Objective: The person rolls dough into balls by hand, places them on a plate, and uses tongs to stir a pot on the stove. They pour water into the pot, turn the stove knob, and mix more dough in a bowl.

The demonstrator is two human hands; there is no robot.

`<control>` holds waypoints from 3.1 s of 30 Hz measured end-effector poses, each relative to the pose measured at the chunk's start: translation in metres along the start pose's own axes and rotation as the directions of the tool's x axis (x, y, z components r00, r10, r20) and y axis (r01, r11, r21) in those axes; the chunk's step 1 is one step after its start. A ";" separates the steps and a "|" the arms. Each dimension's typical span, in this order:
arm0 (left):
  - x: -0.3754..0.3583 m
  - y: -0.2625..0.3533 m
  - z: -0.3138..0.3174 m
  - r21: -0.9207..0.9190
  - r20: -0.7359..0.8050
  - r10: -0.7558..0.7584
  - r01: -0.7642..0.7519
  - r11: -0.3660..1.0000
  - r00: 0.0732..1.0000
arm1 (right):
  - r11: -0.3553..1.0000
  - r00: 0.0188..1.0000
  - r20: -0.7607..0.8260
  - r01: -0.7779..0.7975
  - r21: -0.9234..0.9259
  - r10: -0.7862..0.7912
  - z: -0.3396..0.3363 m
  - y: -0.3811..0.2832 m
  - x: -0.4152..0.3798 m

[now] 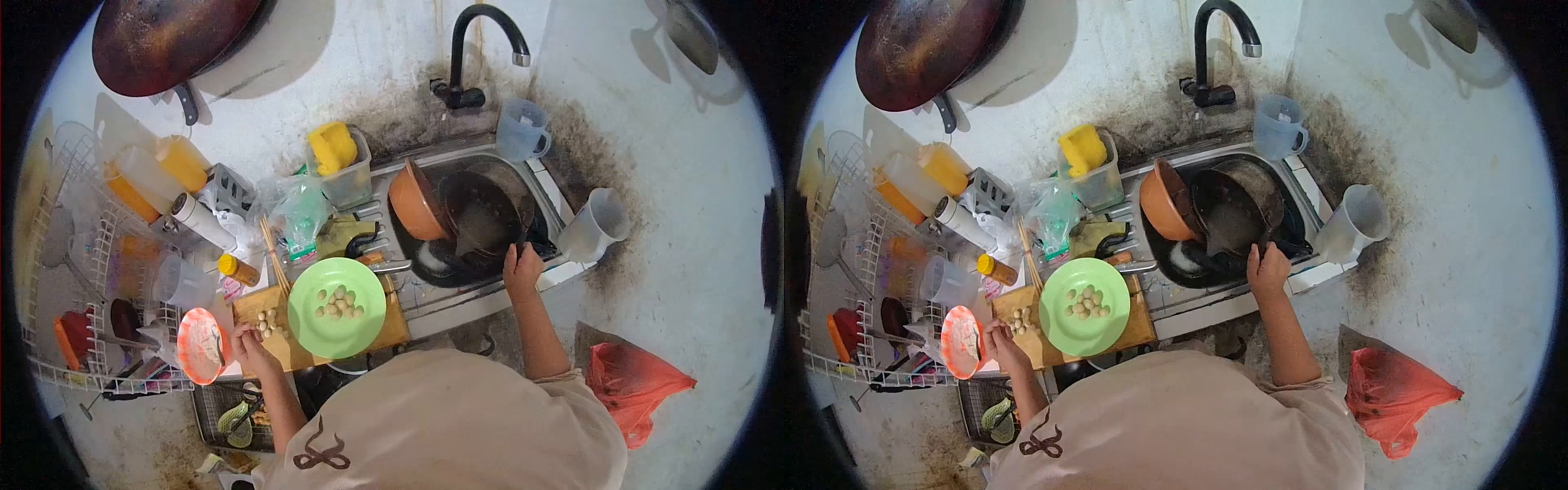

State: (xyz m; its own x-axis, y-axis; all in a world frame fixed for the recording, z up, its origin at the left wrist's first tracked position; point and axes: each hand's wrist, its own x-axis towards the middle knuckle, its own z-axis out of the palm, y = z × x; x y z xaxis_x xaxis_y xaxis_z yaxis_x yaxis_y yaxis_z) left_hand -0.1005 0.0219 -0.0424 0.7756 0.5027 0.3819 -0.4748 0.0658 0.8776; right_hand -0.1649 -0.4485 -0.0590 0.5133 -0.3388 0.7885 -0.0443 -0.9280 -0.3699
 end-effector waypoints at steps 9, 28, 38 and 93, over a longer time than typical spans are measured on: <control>0.001 -0.005 0.004 -0.020 0.029 0.008 -0.008 1.000 1.000 | 1.000 0.990 0.142 0.014 -0.011 -0.012 -0.004 0.009 -0.023; -0.010 -0.007 0.022 -0.041 0.136 0.026 -0.021 0.999 0.990 | 0.982 0.937 0.295 0.173 0.076 -0.188 -0.013 0.015 -0.054; -0.012 0.003 0.025 -0.018 0.183 0.047 -0.044 0.999 0.982 | 0.961 0.947 0.201 0.268 -0.069 -0.250 -0.010 0.014 -0.051; -0.212 0.297 -0.326 0.594 -0.676 0.034 0.517 0.616 0.736 | 0.319 0.168 0.412 -0.404 0.857 -0.895 0.001 -0.488 -0.087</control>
State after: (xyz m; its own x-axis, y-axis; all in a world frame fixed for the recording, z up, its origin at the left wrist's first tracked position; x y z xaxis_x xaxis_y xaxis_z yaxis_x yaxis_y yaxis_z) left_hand -0.5419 0.2160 0.0432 0.2740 0.9548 0.1152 0.3560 -0.2119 0.9101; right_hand -0.1871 0.0342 0.0522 0.4794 0.8379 0.2610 0.5136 -0.0267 -0.8576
